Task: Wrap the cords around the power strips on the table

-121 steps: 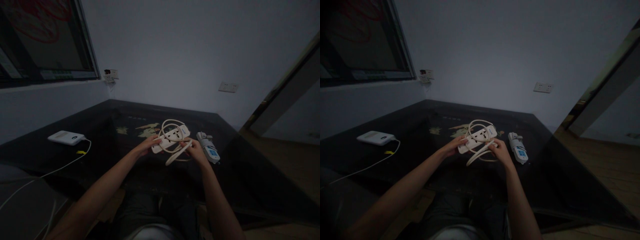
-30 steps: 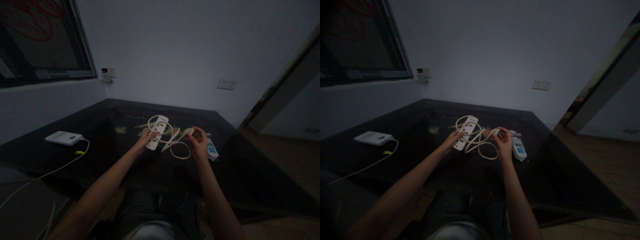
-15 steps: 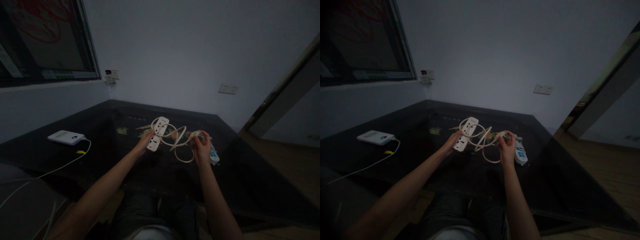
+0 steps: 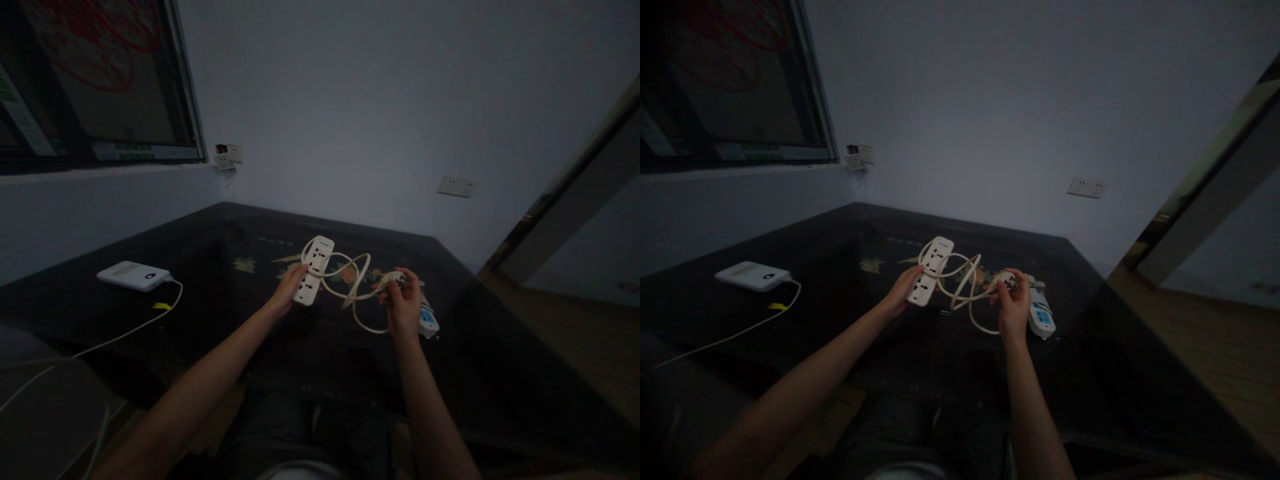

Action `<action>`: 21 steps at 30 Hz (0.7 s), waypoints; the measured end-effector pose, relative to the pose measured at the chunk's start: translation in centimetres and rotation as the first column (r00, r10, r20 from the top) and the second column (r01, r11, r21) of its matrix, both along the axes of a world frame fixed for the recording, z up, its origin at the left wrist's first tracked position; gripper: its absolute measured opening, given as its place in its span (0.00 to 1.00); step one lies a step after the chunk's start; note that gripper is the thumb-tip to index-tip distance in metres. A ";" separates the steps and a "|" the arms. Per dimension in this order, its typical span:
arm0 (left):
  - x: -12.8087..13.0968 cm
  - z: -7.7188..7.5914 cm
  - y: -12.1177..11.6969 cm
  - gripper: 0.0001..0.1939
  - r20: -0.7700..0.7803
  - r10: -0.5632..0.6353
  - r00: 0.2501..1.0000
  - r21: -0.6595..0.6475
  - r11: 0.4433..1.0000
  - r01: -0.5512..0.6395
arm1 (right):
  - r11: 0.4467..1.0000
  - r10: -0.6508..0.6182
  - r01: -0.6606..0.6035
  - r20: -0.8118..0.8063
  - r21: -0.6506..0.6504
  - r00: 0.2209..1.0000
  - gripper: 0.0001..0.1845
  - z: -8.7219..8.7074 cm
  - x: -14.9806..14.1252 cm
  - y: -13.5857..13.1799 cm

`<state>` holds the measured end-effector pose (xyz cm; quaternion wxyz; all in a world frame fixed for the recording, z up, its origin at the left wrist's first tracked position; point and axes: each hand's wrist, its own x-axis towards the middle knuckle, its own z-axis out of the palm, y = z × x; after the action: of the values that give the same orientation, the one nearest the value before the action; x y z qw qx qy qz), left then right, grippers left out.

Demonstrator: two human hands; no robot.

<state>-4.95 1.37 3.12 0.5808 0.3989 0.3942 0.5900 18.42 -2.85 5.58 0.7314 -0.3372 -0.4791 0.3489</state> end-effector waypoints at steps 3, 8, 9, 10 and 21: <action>-0.2 -0.1 0.2 0.15 -0.007 0.051 0.999 -0.006 0.999 -0.051 | 0.999 0.008 -0.006 0.043 -0.045 0.999 0.22 -0.3 0.2 0.2; -0.9 -0.4 0.7 0.17 -0.013 0.128 0.992 0.010 0.992 -0.128 | 0.988 0.006 0.034 0.255 -0.149 0.967 0.21 -1.0 0.8 0.9; -1.1 -0.4 0.8 0.18 -0.013 0.143 0.990 0.016 0.990 -0.143 | 0.986 0.022 0.030 0.311 -0.162 0.950 0.20 -1.1 1.0 1.0; -1.2 -0.4 0.9 0.18 -0.013 0.158 0.987 0.023 0.987 -0.158 | 0.985 0.041 0.024 0.365 -0.170 0.930 0.19 -1.2 1.2 1.1; -1.4 -0.2 1.1 0.18 -0.028 0.204 0.979 0.048 0.978 -0.202 | 0.956 0.142 0.139 0.825 -0.257 0.547 0.12 -3.1 2.0 1.9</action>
<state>-6.35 2.51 2.89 0.5018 0.3792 0.4291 0.6483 20.45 -0.93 2.50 0.3560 -0.5662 -0.7121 0.2135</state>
